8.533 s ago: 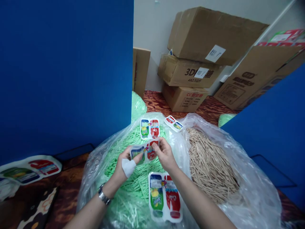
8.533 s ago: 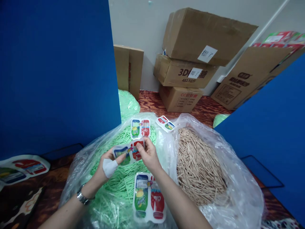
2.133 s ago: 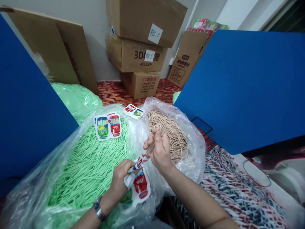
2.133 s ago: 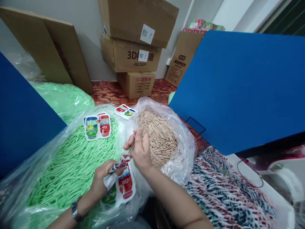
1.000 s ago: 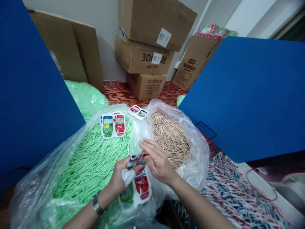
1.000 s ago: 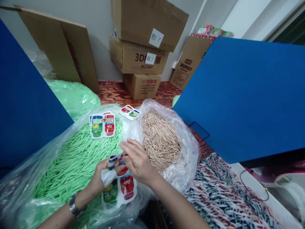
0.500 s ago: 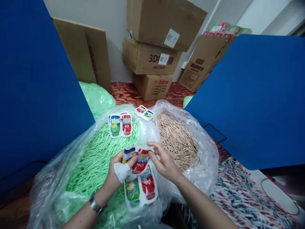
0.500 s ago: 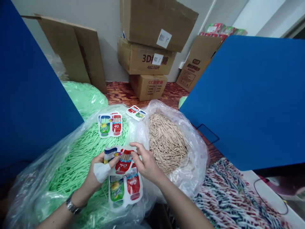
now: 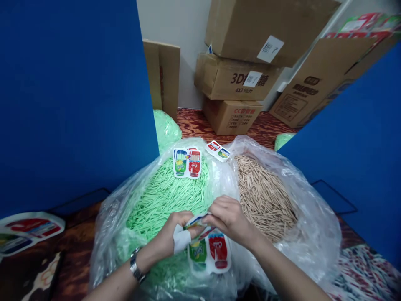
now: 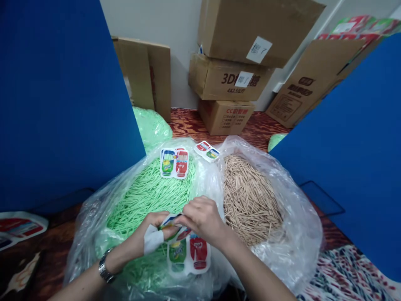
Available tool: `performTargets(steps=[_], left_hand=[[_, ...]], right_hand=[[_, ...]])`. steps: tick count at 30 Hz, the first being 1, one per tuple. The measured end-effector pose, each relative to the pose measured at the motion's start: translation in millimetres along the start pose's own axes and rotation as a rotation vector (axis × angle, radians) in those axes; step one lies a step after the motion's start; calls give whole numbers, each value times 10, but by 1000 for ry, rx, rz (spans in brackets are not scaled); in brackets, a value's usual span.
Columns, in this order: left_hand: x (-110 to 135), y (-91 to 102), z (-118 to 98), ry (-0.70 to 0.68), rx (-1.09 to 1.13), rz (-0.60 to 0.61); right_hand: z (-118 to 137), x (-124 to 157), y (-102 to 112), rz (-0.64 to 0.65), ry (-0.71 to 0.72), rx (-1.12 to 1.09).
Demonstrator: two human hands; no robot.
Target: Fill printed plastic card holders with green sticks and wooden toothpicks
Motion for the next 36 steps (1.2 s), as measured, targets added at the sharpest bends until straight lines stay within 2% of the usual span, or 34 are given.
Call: performTargets(steps=[3, 5, 7, 9, 10, 11, 13, 15, 17, 20, 23, 30, 36], left_hand=[[70, 186, 31, -22, -115, -140], [120, 288, 83, -3, -90, -235], [160, 307, 142, 31, -9, -249], [193, 270, 170, 46, 68, -220], [207, 238, 174, 47, 92, -198], [220, 205, 176, 44, 108, -178], [243, 152, 183, 33, 115, -159], [258, 114, 209, 30, 107, -151], [267, 101, 239, 32, 100, -154], [268, 110, 278, 45, 114, -159], [254, 120, 298, 64, 132, -159], [209, 85, 287, 55, 154, -144], [212, 69, 292, 65, 154, -156]], right_hand=[[103, -66, -96, 71, 50, -14], [88, -111, -162, 130, 44, -179], [-61, -171, -213, 137, -22, -405], [-340, -250, -287, 95, -121, -482], [-491, -298, -341, 76, -152, -412], [-608, -353, -441, 110, -147, -275], [-745, -462, -752, 269, -43, 7], [-830, -547, -1054, 395, 69, 199], [-856, -607, -1284, 475, 172, 285], [-855, -647, -1489, 551, 269, 309], [-872, -647, -1583, 578, 305, 312], [-928, -569, -1669, 526, 315, 331], [-852, -589, -1707, 506, 374, 309]])
Point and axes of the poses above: each hand's wrist, its own x-axis away from the middle knuckle, its own y-axis out of the back of the hand, z = x × y, the point moved 9 cm from there along -x, towards the middle knuckle, and after that the axes turned 6 degrees about y, right-handed, at the moved point
